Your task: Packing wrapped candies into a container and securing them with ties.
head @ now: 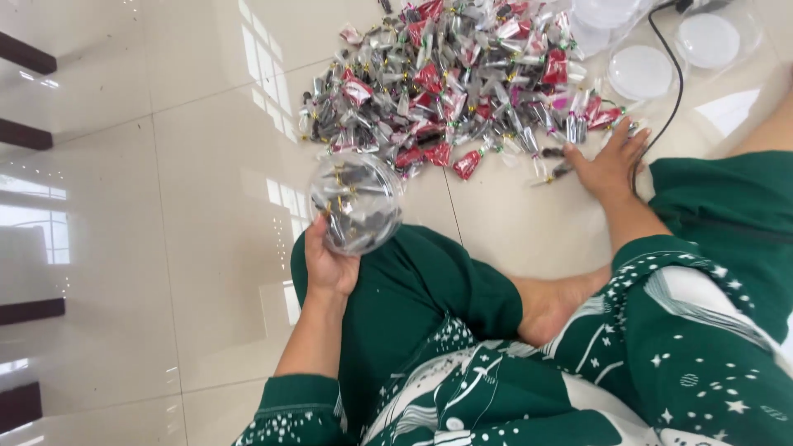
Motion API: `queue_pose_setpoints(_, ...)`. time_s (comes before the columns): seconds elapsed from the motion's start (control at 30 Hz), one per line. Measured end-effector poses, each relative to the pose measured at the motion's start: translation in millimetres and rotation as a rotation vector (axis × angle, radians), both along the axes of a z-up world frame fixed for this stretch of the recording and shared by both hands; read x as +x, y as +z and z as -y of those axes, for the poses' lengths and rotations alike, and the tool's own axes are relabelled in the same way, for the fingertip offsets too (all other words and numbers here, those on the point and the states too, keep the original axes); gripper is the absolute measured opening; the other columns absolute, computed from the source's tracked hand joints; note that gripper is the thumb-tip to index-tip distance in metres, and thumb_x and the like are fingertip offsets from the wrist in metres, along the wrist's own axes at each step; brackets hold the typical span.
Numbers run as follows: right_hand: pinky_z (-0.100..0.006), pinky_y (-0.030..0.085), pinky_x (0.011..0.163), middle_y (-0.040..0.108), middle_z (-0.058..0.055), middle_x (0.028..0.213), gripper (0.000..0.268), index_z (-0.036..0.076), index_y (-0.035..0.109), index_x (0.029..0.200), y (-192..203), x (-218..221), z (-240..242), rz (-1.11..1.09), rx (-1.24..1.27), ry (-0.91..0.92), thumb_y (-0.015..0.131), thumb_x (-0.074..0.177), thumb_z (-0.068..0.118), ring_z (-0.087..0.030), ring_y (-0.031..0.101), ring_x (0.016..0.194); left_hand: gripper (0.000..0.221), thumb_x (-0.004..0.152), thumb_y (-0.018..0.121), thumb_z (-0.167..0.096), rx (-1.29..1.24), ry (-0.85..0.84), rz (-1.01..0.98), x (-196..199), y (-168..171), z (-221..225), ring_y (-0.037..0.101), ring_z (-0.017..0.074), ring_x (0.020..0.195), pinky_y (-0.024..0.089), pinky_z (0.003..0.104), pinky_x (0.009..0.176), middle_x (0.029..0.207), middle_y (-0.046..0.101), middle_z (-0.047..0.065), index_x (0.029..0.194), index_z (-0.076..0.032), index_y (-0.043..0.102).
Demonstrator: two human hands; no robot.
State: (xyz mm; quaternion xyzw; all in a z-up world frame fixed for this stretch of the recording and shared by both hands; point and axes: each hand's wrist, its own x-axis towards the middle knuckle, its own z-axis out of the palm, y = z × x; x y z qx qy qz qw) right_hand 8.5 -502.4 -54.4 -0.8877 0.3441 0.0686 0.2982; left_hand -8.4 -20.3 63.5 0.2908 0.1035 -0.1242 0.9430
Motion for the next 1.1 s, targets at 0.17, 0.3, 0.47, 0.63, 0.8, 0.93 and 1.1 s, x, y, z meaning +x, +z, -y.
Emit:
queue_pose_setpoints(0.17, -0.068, 0.009, 0.127, -0.005, -0.034, 0.166, 0.103, 0.010, 0.004, 0.169, -20, 57, -79, 0.072, -0.150, -0.127, 0.068, 0.103, 0.056, -0.052, -0.006, 0.153, 0.057, 0.094, 0.058, -0.046, 0.173, 0.020, -0.176, 9, -47, -6, 0.061, 0.0368, 0.128, 0.050, 0.056, 0.110, 0.141, 0.063, 0.018, 0.137, -0.008, 0.063)
queue_pose_setpoints(0.3, -0.065, 0.005, 0.129, -0.004, -0.033, 0.167, 0.105, 0.006, 0.006, 0.168, -29, 109, -129, 0.122, -0.144, -0.191, 0.067, 0.104, 0.062, -0.054, -0.008, 0.153, 0.059, 0.093, 0.057, -0.045, 0.158, -0.003, -0.239, 7, -18, 9, 0.060, 0.0366, 0.129, 0.050, 0.054, 0.108, 0.141, 0.064, 0.019, 0.138, -0.008, 0.062)
queue_pose_setpoints(0.47, -0.063, -0.002, 0.129, -0.009, -0.031, 0.167, 0.116, 0.007, -0.001, 0.168, -42, 158, -137, 0.118, 0.005, -0.265, 0.066, 0.101, 0.073, -0.053, -0.008, 0.155, 0.056, 0.097, 0.055, -0.044, 0.178, -0.073, -0.214, 19, -53, -4, 0.060, 0.0370, 0.129, 0.049, 0.053, 0.110, 0.143, 0.062, 0.021, 0.137, -0.006, 0.063)
queue_pose_setpoints(0.63, -0.061, 0.002, 0.128, -0.008, -0.028, 0.168, 0.117, 0.011, 0.012, 0.170, -63, 148, -104, 0.178, 0.159, -0.150, 0.068, 0.093, 0.079, -0.053, -0.002, 0.156, 0.058, 0.097, 0.054, -0.044, 0.203, -0.069, -0.215, 21, -64, -7, 0.061, 0.0365, 0.128, 0.050, 0.052, 0.108, 0.143, 0.062, 0.020, 0.140, -0.006, 0.060)
queue_pose_setpoints(0.8, -0.054, 0.032, 0.113, 0.047, -0.020, 0.134, 0.064, 0.007, 0.054, 0.136, -76, 70, -108, 0.564, -0.086, -0.081, 0.088, 0.088, 0.032, -0.045, 0.044, 0.134, 0.055, 0.098, 0.057, -0.047, 0.219, 0.005, -0.157, 15, -68, -5, 0.062, 0.0326, 0.128, 0.052, 0.048, 0.108, 0.141, 0.064, 0.014, 0.138, -0.010, 0.063)
queue_pose_setpoints(0.93, -0.047, 0.055, 0.079, 0.069, -0.014, 0.101, 0.044, 0.011, 0.061, 0.128, -61, 22, -154, 0.349, 0.266, -0.111, 0.077, 0.093, 0.031, -0.036, 0.071, 0.098, 0.057, 0.097, 0.058, -0.047, 0.248, 0.017, -0.122, 21, -47, 10, 0.063, 0.0304, 0.127, 0.052, 0.047, 0.109, 0.141, 0.064, 0.014, 0.141, -0.010, 0.061)
queue_pose_setpoints(1.1, -0.038, 0.058, 0.081, 0.075, -0.013, 0.109, 0.037, 0.023, 0.062, 0.136, 6, 12, -162, 0.293, 0.503, 0.102, 0.069, 0.100, 0.032, -0.024, 0.073, 0.101, 0.044, 0.092, 0.071, -0.034, 0.227, 0.057, -0.260, 17, -35, 63, 0.069, 0.0297, 0.114, 0.057, 0.053, 0.098, 0.126, 0.070, 0.014, 0.127, -0.008, 0.067)
